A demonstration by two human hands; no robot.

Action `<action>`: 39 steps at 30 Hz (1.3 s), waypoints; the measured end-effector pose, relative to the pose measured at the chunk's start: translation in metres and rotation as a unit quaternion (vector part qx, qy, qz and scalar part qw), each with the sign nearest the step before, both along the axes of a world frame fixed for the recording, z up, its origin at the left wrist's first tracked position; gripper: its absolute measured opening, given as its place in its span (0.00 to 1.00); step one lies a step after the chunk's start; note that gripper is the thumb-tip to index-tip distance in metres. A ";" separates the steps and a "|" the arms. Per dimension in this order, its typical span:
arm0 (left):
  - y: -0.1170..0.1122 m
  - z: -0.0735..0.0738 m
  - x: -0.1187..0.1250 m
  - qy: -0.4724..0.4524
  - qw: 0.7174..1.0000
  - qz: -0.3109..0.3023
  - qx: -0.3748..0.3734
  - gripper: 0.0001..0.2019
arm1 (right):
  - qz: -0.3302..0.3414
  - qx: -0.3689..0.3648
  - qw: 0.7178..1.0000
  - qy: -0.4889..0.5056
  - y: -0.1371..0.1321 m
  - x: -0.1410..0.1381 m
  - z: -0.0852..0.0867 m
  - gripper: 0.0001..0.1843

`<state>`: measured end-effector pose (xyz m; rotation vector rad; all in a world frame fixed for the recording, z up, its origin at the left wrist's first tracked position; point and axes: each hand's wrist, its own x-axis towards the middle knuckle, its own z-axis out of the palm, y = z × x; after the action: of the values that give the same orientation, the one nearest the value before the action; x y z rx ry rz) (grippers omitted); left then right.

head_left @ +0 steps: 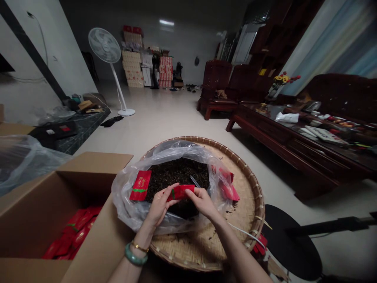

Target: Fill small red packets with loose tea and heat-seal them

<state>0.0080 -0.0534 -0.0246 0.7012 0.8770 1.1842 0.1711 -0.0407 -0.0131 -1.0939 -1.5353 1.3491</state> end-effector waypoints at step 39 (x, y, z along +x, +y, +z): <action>0.008 -0.021 -0.024 0.536 0.776 0.004 0.332 0.19 | 0.085 0.013 0.995 -0.045 0.003 -0.008 0.008 0.24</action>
<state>-0.0155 -0.0457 -0.0455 2.0854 1.3775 1.0406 0.1632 -0.0373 -0.0054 -1.0391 -1.7393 1.4054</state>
